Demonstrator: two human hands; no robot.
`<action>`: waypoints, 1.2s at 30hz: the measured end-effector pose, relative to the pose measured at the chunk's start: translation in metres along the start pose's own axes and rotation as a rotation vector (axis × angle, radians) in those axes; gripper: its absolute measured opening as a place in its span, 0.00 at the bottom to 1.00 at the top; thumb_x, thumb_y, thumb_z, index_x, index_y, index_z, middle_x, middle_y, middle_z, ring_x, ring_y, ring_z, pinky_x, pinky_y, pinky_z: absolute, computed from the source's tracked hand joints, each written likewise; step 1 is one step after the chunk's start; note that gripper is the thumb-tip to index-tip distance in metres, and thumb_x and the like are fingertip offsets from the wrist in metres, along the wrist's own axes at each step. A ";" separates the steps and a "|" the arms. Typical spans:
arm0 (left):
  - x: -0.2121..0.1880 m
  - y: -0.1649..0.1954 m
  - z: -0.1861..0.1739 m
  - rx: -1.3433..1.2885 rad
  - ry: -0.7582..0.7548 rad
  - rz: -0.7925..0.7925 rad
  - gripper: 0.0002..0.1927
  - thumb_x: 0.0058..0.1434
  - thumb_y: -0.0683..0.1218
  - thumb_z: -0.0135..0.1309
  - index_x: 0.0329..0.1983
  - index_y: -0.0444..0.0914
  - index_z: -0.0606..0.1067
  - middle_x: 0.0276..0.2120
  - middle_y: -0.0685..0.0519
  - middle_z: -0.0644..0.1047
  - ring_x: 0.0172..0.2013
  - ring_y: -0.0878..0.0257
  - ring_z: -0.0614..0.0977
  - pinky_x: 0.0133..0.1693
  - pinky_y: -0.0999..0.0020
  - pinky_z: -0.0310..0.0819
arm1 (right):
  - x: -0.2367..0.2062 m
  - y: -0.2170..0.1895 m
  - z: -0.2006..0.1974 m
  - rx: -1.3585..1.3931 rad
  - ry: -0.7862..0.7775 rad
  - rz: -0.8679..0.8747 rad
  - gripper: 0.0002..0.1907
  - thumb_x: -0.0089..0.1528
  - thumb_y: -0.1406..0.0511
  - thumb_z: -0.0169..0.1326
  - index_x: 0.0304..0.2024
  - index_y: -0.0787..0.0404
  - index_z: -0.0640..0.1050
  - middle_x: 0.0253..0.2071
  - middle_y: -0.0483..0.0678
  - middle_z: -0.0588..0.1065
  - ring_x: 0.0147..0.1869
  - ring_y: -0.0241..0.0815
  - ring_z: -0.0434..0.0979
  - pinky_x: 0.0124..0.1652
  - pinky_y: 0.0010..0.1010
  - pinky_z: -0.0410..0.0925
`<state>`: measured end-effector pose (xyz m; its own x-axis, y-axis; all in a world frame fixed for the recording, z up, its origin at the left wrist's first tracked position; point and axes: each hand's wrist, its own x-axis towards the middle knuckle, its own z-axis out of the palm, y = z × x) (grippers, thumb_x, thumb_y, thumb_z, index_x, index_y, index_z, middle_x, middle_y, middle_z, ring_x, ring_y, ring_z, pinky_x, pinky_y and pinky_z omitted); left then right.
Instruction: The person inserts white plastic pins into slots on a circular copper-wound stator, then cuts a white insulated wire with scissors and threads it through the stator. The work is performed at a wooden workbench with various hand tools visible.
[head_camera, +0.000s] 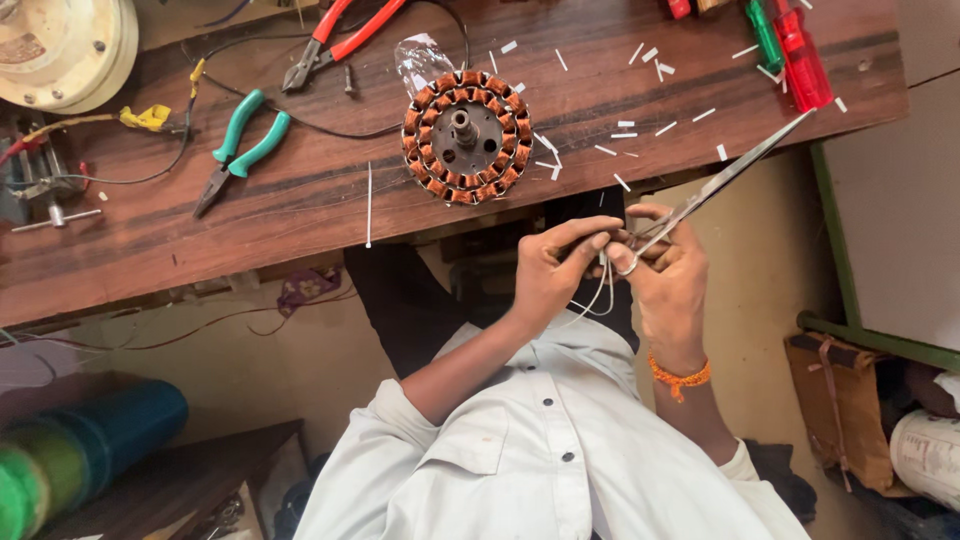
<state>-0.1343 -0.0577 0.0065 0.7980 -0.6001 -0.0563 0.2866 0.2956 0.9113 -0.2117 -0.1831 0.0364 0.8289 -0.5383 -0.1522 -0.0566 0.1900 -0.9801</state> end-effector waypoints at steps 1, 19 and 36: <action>0.001 0.001 0.000 0.056 0.003 0.005 0.11 0.73 0.37 0.53 0.56 0.32 0.79 0.42 0.51 0.83 0.34 0.73 0.79 0.35 0.78 0.75 | 0.000 0.000 -0.002 -0.010 0.003 0.008 0.25 0.61 0.71 0.64 0.59 0.67 0.72 0.42 0.52 0.80 0.42 0.36 0.82 0.42 0.26 0.78; 0.003 0.005 0.009 -0.122 0.190 0.034 0.14 0.73 0.41 0.53 0.59 0.31 0.73 0.44 0.46 0.83 0.41 0.67 0.84 0.40 0.74 0.81 | -0.006 0.014 0.019 0.117 0.083 -0.001 0.17 0.63 0.75 0.62 0.53 0.68 0.73 0.43 0.51 0.79 0.44 0.36 0.81 0.45 0.26 0.77; 0.001 0.009 0.014 -0.173 0.122 0.080 0.23 0.72 0.36 0.51 0.69 0.35 0.65 0.46 0.46 0.83 0.47 0.64 0.85 0.48 0.73 0.81 | -0.006 0.026 0.018 0.218 0.133 -0.141 0.21 0.65 0.74 0.62 0.56 0.65 0.68 0.46 0.50 0.77 0.48 0.35 0.80 0.49 0.26 0.75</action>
<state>-0.1385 -0.0660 0.0203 0.8769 -0.4785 -0.0452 0.2983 0.4681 0.8318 -0.2078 -0.1598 0.0139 0.7389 -0.6722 -0.0459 0.1870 0.2701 -0.9445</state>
